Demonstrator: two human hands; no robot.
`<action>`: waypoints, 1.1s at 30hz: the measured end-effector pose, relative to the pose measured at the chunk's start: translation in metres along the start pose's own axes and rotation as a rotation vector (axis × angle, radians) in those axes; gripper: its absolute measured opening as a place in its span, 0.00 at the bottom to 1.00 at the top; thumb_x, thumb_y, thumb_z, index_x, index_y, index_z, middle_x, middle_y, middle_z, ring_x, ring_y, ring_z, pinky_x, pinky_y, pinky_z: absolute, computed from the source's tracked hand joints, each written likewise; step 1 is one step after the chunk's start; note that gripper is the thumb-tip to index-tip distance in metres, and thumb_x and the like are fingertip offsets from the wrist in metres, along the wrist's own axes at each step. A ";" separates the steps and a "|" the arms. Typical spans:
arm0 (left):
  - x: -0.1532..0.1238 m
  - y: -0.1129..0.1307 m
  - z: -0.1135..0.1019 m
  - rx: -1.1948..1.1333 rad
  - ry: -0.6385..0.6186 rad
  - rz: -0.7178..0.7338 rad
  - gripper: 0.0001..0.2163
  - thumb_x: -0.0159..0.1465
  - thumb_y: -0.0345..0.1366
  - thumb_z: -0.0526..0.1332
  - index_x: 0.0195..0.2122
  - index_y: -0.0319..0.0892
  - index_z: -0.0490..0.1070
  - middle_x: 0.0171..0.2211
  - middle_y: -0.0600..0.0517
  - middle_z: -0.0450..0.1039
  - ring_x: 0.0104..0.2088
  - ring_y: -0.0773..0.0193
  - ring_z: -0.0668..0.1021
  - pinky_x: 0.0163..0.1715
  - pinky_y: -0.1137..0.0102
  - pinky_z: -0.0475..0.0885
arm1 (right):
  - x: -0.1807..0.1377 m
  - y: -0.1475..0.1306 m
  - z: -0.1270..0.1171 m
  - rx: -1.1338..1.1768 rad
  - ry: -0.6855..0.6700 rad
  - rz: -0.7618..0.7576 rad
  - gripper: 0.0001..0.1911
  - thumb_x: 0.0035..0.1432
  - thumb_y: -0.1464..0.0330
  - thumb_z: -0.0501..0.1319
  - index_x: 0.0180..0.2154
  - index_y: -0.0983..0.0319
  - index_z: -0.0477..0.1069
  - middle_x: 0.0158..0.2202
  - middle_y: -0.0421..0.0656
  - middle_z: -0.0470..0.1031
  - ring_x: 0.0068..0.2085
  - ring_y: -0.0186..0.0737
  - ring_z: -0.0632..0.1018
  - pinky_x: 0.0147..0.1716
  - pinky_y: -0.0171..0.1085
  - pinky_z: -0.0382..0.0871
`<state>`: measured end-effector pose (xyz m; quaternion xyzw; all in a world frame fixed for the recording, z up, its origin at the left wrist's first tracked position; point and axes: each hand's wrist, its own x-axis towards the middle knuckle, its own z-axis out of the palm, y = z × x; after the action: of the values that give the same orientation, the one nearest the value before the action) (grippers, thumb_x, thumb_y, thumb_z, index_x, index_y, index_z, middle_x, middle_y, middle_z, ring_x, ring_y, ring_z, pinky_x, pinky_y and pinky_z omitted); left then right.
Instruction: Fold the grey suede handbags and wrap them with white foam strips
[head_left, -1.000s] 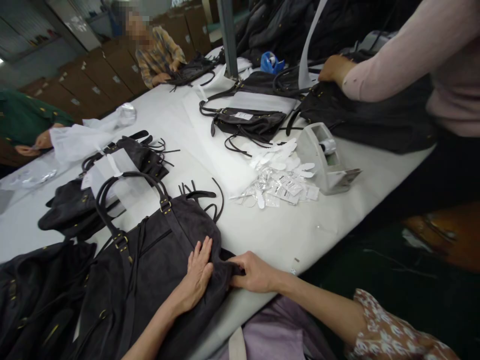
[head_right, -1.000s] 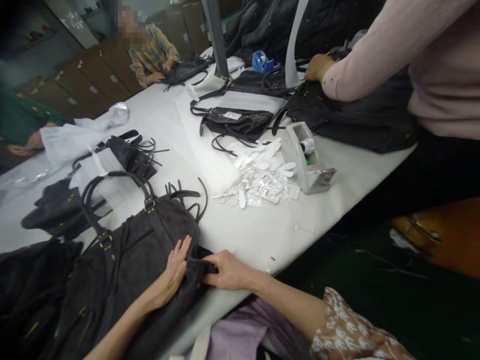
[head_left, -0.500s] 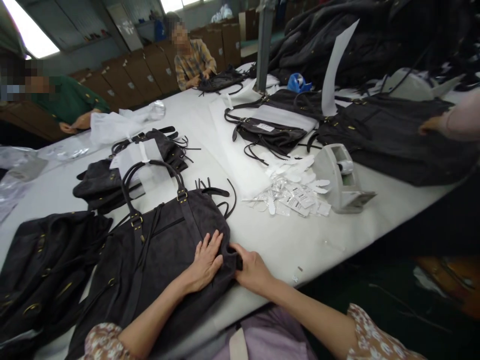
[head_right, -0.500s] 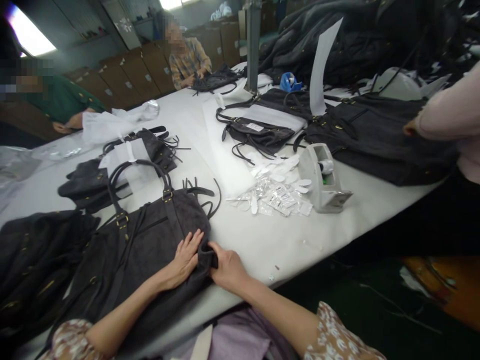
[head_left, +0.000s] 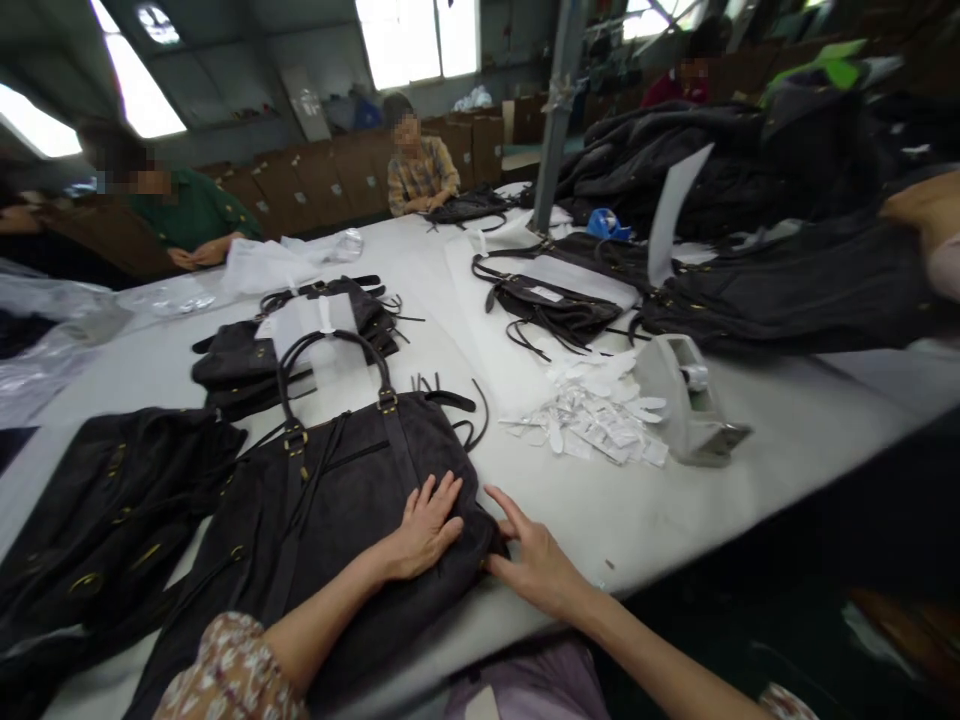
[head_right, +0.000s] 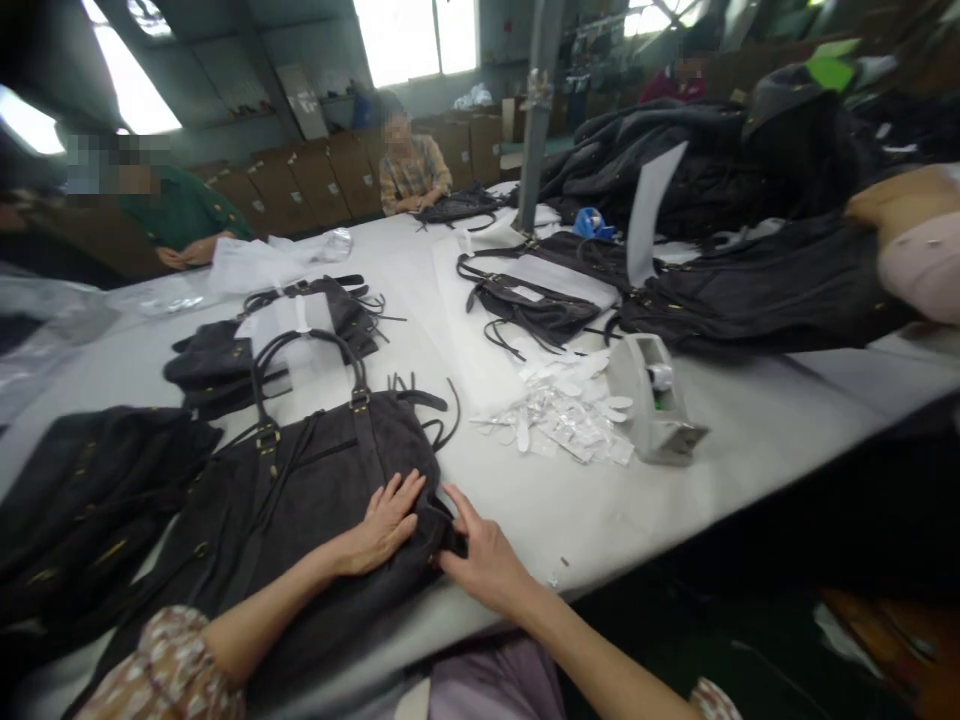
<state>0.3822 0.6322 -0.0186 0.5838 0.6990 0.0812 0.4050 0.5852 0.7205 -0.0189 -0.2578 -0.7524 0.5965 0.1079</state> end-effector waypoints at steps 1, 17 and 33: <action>-0.003 0.003 -0.002 -0.011 0.009 0.006 0.30 0.67 0.52 0.39 0.67 0.46 0.36 0.69 0.47 0.32 0.67 0.50 0.34 0.62 0.44 0.36 | 0.002 -0.004 0.002 -0.046 -0.007 -0.030 0.43 0.49 0.71 0.57 0.66 0.61 0.45 0.45 0.45 0.77 0.44 0.43 0.77 0.46 0.41 0.70; -0.238 -0.160 -0.073 -0.336 1.050 -0.502 0.20 0.64 0.45 0.51 0.52 0.40 0.69 0.45 0.46 0.77 0.45 0.56 0.78 0.49 0.63 0.70 | 0.128 -0.142 0.030 -0.515 -0.010 -0.291 0.23 0.51 0.59 0.58 0.49 0.57 0.72 0.35 0.45 0.80 0.30 0.44 0.78 0.31 0.40 0.72; -0.200 -0.254 -0.069 -0.621 0.985 -0.347 0.27 0.54 0.32 0.58 0.57 0.41 0.65 0.55 0.47 0.70 0.54 0.54 0.72 0.57 0.61 0.65 | 0.317 -0.132 0.316 -0.287 -0.398 0.067 0.19 0.46 0.54 0.67 0.30 0.62 0.68 0.16 0.36 0.66 0.17 0.32 0.68 0.14 0.29 0.56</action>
<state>0.1442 0.4034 -0.0278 0.2097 0.8328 0.4748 0.1927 0.1347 0.5977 -0.0228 -0.1727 -0.8269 0.5257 -0.1000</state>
